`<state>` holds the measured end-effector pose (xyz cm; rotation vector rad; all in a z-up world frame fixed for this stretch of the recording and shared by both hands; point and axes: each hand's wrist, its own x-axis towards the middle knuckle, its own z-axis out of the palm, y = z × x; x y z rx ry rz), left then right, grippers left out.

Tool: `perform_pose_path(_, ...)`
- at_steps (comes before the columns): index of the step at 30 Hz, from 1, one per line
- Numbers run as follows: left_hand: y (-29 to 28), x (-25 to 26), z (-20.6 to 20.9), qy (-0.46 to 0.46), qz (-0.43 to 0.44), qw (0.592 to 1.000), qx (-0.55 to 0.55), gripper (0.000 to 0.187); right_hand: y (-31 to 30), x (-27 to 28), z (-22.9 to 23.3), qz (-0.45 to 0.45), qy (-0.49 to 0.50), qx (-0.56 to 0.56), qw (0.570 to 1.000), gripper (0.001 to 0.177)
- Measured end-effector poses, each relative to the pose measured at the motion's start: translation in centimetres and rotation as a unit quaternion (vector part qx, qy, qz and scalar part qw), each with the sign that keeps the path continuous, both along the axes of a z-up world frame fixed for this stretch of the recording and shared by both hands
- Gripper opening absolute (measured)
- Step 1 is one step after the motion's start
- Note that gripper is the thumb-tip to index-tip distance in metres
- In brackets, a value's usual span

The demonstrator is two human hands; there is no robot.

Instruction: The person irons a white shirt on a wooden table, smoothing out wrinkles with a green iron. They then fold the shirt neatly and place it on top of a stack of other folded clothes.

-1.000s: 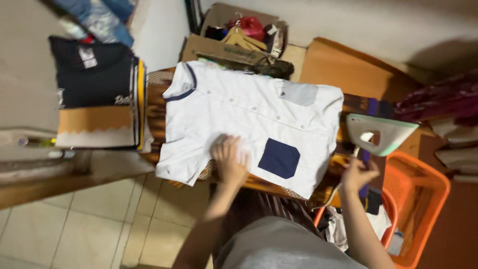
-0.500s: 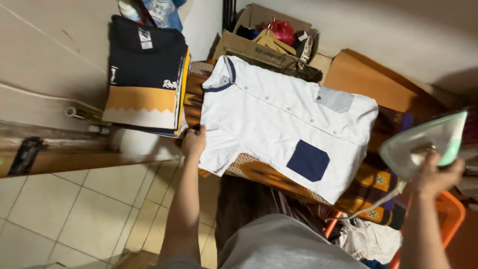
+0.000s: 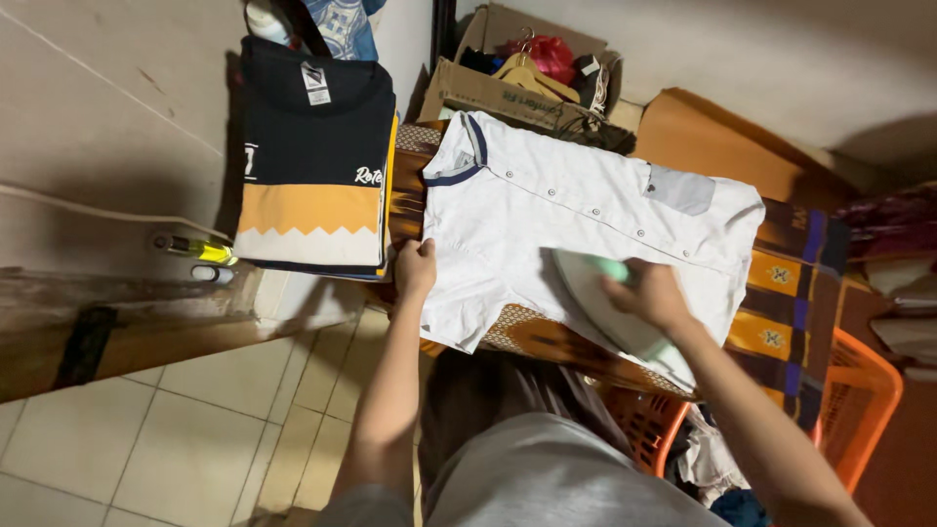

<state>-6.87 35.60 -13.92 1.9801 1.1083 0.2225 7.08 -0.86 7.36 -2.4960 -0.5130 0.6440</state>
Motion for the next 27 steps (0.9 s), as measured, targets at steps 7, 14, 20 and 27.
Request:
perform_pose_path(7, -0.1, -1.4, 0.0, -0.081, 0.014, 0.996, 0.036, 0.034, 13.5, -1.4, -4.3, 0.12, -0.158, -0.079, 0.977, 0.038)
perform_pose_path(14, -0.2, -1.5, -0.1, -0.102, 0.02, 0.993, 0.055, 0.031, 14.7, -1.3, -2.8, 0.203, -0.035, -0.119, 0.971, 0.043)
perform_pose_path(20, -1.0, -1.4, 0.5, -0.108, 0.058, 0.992, 0.02, 0.028, 14.4, -1.6, -4.3, 0.247, -0.138, -0.171, 0.944, 0.052)
perform_pose_path(27, -1.0, -1.1, 1.3, -0.127, 0.072, 0.988, 0.05, 0.028, 24.5, 2.4, -6.3, 0.252, -0.232, -0.065, 0.937, 0.055)
